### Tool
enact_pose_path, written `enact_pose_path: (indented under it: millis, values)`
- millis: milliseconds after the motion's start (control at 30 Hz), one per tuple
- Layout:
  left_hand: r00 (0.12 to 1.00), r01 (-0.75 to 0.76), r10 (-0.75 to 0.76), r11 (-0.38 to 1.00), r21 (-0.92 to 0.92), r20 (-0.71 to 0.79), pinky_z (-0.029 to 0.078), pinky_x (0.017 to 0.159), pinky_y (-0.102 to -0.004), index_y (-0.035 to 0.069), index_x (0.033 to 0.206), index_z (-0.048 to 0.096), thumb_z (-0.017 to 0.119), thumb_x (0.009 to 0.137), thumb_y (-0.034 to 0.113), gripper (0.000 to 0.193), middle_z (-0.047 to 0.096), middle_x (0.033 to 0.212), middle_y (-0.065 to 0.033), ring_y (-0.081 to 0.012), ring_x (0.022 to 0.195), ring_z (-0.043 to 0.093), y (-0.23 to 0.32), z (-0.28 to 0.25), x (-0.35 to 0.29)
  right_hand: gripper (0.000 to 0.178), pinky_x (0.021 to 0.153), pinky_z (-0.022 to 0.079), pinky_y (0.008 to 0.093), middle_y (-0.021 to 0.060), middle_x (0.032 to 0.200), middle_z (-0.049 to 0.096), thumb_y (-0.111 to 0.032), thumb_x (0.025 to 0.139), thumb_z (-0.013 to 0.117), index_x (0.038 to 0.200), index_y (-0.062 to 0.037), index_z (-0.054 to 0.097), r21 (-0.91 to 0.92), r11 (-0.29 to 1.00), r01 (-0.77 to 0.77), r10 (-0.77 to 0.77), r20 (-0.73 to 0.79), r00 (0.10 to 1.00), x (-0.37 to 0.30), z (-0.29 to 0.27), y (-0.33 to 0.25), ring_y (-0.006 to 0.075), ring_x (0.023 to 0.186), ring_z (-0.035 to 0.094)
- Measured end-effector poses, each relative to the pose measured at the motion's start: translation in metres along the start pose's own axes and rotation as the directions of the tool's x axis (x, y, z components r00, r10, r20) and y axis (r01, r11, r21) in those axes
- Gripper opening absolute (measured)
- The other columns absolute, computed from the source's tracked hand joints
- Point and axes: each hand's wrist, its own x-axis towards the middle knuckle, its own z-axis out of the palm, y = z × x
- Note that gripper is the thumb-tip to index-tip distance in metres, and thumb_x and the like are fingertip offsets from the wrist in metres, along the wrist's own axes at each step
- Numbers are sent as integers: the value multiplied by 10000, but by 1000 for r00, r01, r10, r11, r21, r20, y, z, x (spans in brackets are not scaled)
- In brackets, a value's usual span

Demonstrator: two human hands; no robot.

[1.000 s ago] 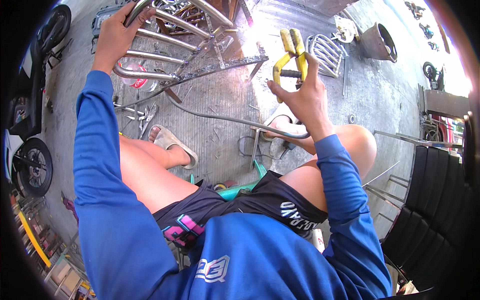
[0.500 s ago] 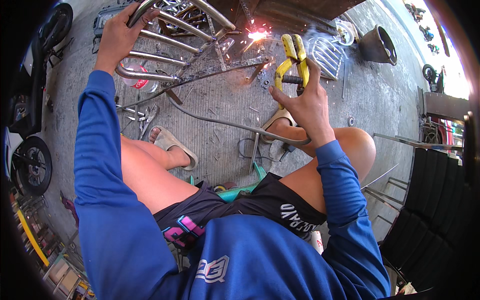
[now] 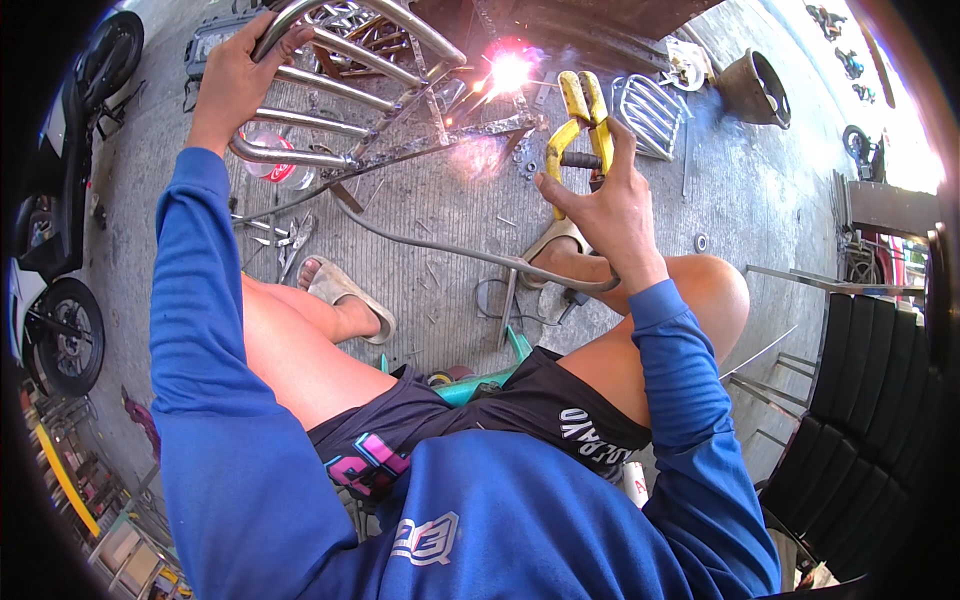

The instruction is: The person sits on a low stool and uses a handheld welding torch to join metal tubes of a tubular frame. They hold the frame with one hand and the torch with the other, creating bright sparks as they weld along the joints. The person repositions the frame and continues welding different sections.

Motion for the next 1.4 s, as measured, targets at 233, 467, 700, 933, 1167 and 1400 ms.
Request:
enact_pose_path:
  millis: [233,467,700,933,1167,1400]
  values:
    - [999,-28,29,999,16,-34,520,754,-296,112,1257,724,712,986,529,498,759,912,-64,-117,796,653,8,-6,-4,1104,795,593,449,243,1090,705,-368,733,938,1560,-126,247,175,985,-14,30,-90,995,-27,-26,-10,345,899,739]
    - [987,-4,-5,999,-52,-161,528,772,-427,40,1159,722,783,946,343,376,743,963,-219,-338,818,695,29,-2,-18,1084,914,587,375,205,1205,651,-224,735,931,1576,-102,257,304,917,256,-272,9,962,-73,-29,-5,245,1067,703]
    - [995,-92,90,994,-61,-35,533,757,-272,81,1253,713,729,997,456,455,776,948,-65,-96,840,692,4,-10,-31,1187,1084,495,451,252,1321,594,-281,612,975,1544,-18,290,301,891,340,-356,1,934,-95,-12,-18,347,1258,622]
    - [996,-91,88,989,-117,-32,538,782,-251,37,1247,700,746,1003,355,403,786,971,-67,-78,892,714,-2,-14,-55,1209,1218,339,518,243,1427,521,-311,574,983,1544,-37,315,229,899,374,-382,-8,924,-99,-1,-11,386,1377,525]
    - [990,-132,126,987,-92,-63,539,798,-256,28,1231,701,747,1006,309,364,794,1004,-68,-78,911,709,4,-20,-67,1201,1211,351,517,233,1395,551,-333,593,981,1547,-39,314,252,887,387,-393,-26,919,-98,0,-12,371,1378,527]
    - [994,-78,74,996,-41,-74,529,792,-257,24,1204,700,743,1012,276,320,789,1000,-82,-64,879,661,8,-18,-67,1174,1015,553,440,208,1312,620,-252,618,993,1545,-29,307,326,884,335,-365,35,930,-96,1,-22,318,1179,677]
